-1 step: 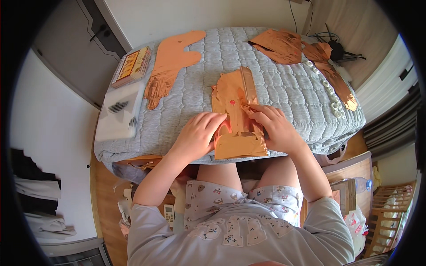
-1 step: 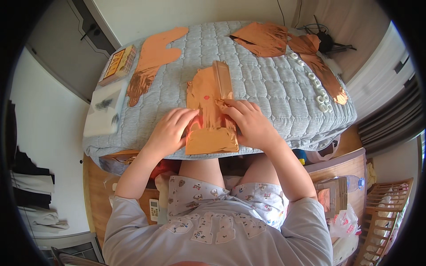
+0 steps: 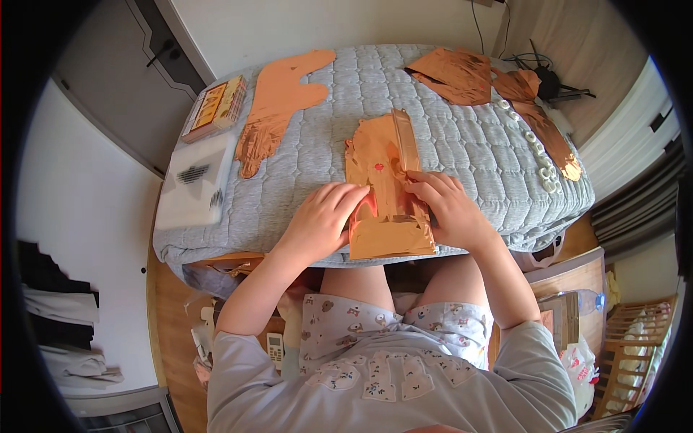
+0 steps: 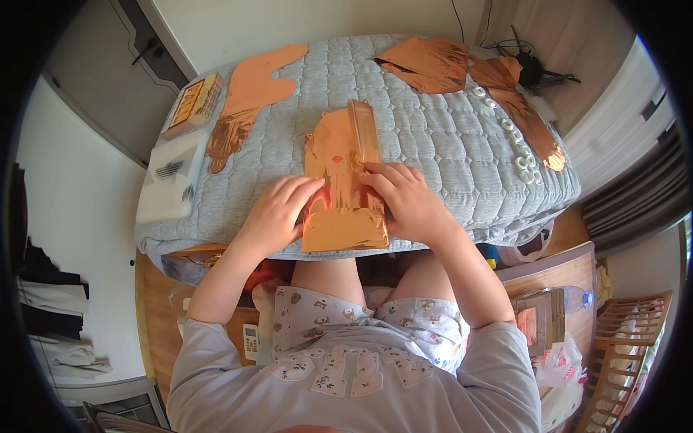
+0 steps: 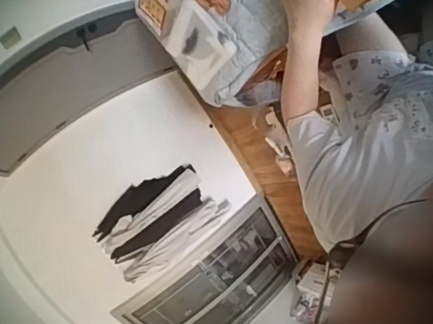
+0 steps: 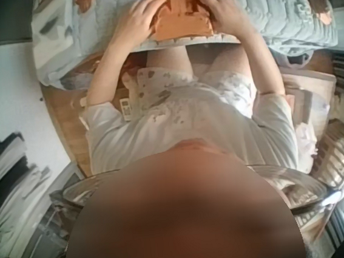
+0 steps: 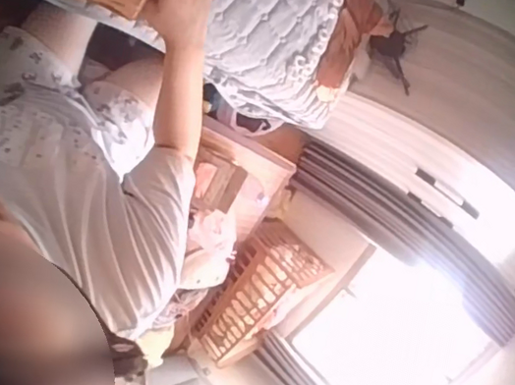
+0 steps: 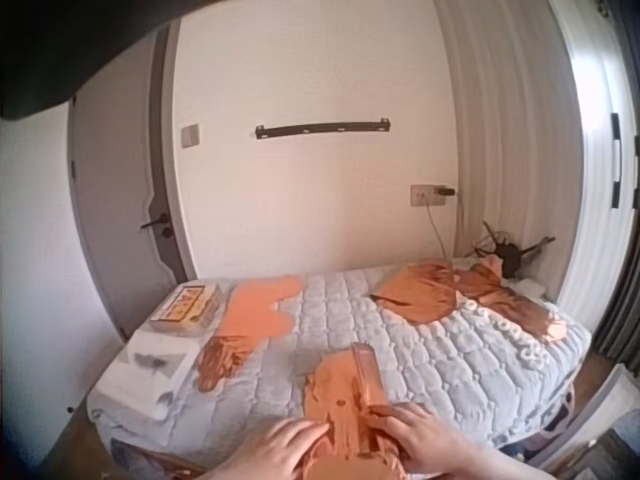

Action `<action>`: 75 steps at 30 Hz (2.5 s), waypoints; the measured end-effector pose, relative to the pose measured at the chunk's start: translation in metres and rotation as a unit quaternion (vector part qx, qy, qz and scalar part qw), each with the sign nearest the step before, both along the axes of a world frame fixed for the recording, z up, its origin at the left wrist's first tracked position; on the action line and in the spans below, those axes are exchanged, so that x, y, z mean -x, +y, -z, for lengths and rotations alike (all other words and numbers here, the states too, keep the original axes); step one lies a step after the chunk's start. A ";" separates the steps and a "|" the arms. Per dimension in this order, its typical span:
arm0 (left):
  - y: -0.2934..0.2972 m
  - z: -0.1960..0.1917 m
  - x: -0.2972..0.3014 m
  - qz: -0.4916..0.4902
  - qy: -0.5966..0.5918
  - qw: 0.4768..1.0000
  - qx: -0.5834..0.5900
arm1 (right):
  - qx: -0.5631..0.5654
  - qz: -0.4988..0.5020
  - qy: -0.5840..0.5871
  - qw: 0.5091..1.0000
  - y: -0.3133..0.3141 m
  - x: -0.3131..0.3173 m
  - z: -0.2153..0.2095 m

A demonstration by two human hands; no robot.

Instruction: The person flattens and folds a foil balloon by hand, places the folded balloon onto a cardboard packaging card, and holds up the packaged item.

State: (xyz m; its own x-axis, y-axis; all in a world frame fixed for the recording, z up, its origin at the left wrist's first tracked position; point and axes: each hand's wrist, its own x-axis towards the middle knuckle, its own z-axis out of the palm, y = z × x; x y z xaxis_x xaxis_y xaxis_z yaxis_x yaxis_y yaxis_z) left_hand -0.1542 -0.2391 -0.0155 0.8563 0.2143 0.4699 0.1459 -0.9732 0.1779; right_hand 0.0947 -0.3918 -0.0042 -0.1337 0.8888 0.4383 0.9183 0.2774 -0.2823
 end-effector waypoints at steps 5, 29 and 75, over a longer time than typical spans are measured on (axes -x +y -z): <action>0.002 -0.001 0.000 0.014 0.003 1.000 -0.005 | 0.029 -0.002 0.012 1.000 0.001 0.001 -0.009; 0.026 -0.010 -0.020 0.043 -0.017 0.990 0.131 | 0.080 0.025 0.077 0.993 0.026 -0.019 -0.009; 0.005 0.004 -0.004 0.004 -0.017 0.999 0.034 | -0.010 -0.018 0.066 0.998 0.003 -0.014 0.001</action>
